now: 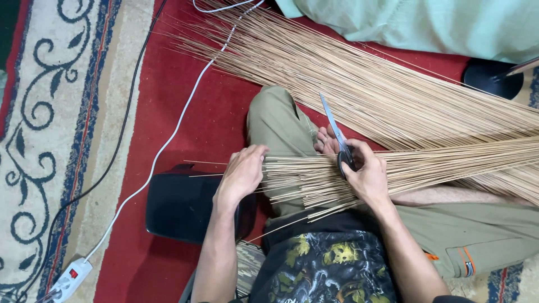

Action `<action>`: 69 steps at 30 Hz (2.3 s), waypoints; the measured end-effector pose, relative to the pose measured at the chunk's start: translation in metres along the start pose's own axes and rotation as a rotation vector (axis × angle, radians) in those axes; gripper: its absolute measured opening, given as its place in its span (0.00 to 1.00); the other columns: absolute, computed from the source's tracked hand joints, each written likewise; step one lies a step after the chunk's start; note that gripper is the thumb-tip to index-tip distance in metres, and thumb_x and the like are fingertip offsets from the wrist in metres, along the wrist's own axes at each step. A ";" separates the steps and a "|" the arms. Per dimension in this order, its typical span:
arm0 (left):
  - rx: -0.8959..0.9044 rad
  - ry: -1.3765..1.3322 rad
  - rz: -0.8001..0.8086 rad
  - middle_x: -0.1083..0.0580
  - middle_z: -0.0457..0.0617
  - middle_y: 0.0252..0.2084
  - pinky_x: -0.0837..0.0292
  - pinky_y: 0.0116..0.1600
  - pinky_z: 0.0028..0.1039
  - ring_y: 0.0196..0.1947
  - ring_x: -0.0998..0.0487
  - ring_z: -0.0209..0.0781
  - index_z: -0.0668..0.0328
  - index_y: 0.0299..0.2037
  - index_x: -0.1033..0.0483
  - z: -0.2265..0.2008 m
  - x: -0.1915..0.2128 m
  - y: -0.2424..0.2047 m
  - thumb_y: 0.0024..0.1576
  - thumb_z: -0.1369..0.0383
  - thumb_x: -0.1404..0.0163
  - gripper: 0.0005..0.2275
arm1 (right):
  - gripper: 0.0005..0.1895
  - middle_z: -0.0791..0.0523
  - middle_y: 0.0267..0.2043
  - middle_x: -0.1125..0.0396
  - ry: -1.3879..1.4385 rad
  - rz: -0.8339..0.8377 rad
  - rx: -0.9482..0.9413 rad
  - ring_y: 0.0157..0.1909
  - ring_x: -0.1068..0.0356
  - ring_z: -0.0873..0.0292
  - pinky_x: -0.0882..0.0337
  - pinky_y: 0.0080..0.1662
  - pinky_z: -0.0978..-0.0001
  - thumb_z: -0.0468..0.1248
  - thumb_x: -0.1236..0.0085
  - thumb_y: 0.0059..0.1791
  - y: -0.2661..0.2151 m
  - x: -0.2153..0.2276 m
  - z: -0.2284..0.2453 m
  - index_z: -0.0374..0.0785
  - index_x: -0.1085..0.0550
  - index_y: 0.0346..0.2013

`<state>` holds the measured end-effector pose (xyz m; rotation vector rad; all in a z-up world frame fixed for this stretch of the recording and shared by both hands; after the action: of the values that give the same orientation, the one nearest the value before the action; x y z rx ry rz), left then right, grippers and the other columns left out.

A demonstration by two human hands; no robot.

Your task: Cutting bundles of thin wooden sticks to a uniform length using scissors while sitting on the floor.

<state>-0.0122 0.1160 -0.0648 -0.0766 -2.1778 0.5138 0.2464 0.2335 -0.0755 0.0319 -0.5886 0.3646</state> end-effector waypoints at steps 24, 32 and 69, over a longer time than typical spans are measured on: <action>-0.041 -0.039 -0.070 0.23 0.52 0.37 0.27 0.51 0.46 0.42 0.20 0.57 0.53 0.42 0.18 0.020 0.004 -0.019 0.62 0.69 0.52 0.08 | 0.28 0.48 0.27 0.25 0.604 0.258 -0.276 0.25 0.24 0.58 0.19 0.28 0.69 0.26 0.29 0.41 -0.090 -0.073 0.028 0.32 0.28 0.54; -0.072 -0.083 -0.246 0.21 0.54 0.38 0.23 0.45 0.44 0.33 0.19 0.55 0.66 0.38 0.17 0.010 0.016 -0.026 0.56 0.76 0.50 0.07 | 0.21 0.49 0.28 0.28 0.814 0.458 -0.586 0.24 0.32 0.59 0.32 0.27 0.72 0.27 0.36 0.46 -0.143 -0.096 0.038 0.33 0.30 0.52; -0.005 -0.136 -0.206 0.22 0.54 0.39 0.24 0.44 0.45 0.35 0.19 0.57 0.66 0.39 0.18 0.015 0.015 -0.026 0.59 0.76 0.52 0.07 | 0.19 0.48 0.27 0.30 0.786 0.570 -0.745 0.24 0.31 0.56 0.30 0.27 0.67 0.38 0.41 0.51 -0.168 -0.131 0.046 0.30 0.30 0.53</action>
<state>-0.0299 0.0903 -0.0513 0.1837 -2.2870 0.4061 0.1793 0.0272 -0.0967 -0.9724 0.0937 0.6414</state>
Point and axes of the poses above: each hand's wrist, its own y-axis towards the middle knuckle, its own x-axis out of the back of the hand, z = x × y, the point moved 10 cm from there along y, towards the middle knuckle
